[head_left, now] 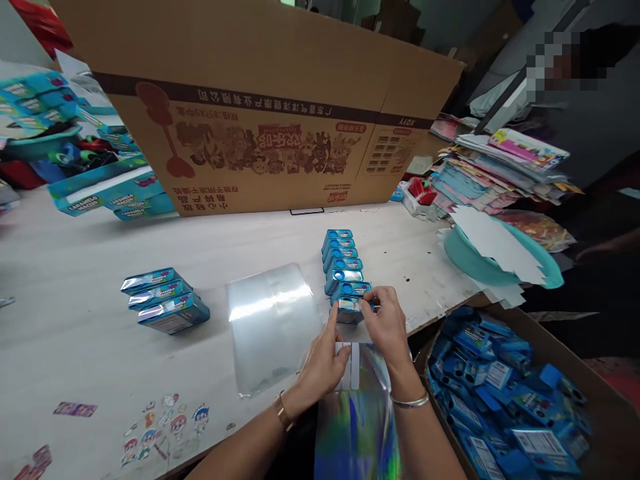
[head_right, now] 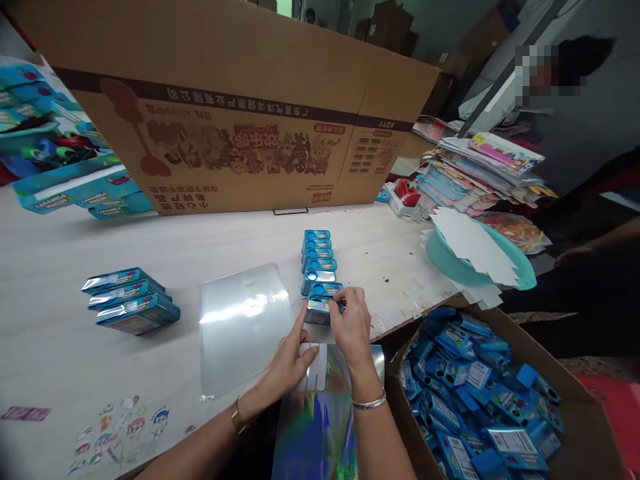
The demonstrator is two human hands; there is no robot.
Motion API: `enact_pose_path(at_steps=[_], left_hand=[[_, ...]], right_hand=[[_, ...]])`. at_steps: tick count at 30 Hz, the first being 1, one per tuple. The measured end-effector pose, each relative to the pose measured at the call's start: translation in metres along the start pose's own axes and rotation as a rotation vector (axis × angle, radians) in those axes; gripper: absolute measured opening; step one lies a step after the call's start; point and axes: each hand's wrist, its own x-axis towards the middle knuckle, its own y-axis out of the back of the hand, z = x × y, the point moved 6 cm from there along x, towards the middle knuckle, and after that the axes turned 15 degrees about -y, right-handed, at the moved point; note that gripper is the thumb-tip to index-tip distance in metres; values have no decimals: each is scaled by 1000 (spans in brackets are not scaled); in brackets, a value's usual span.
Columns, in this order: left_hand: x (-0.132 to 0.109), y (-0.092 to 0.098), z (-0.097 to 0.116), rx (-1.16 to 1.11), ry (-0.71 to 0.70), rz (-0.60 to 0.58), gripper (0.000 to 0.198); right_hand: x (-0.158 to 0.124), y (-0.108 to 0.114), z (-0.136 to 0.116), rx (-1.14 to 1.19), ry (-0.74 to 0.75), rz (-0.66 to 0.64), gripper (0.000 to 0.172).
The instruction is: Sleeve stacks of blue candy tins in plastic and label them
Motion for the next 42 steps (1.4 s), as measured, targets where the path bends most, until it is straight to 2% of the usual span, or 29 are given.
enact_pose_path(at_steps=[4, 7, 8, 10, 12, 14, 18, 23, 27, 32, 42], left_hand=[[-7, -9, 3, -38, -3, -9, 83], [-13, 5, 6, -54, -17, 43, 80], [-15, 12, 8, -46, -26, 46, 76], [-16, 25, 15, -50, -42, 1, 64], [-14, 32, 24, -104, -51, -77, 52], [-11, 34, 34, -175, -71, -142, 45], [-5, 28, 50, -231, -118, -233, 34], [-8, 24, 51, -186, 15, -248, 31], [-9, 21, 52, -199, 55, -243, 28], [-5, 19, 58, -132, -10, -270, 27], [-1, 28, 66, 48, -132, -244, 32]], right_hand=[[8, 8, 16, 143, -29, -96, 27], [3, 32, 24, 212, -15, -89, 28], [-3, 40, 22, 197, 28, -108, 28], [-20, 48, 11, 123, 178, -227, 27], [-41, 49, -2, 32, 351, -377, 30], [-58, 45, -11, -35, 473, -447, 32], [-75, 39, -18, -41, 565, -355, 20], [-90, 40, -16, 9, 584, -198, 18], [-98, 44, -14, 33, 566, -167, 16], [-96, 46, -14, 36, 526, -202, 14], [-95, 49, -24, -37, 670, -70, 14]])
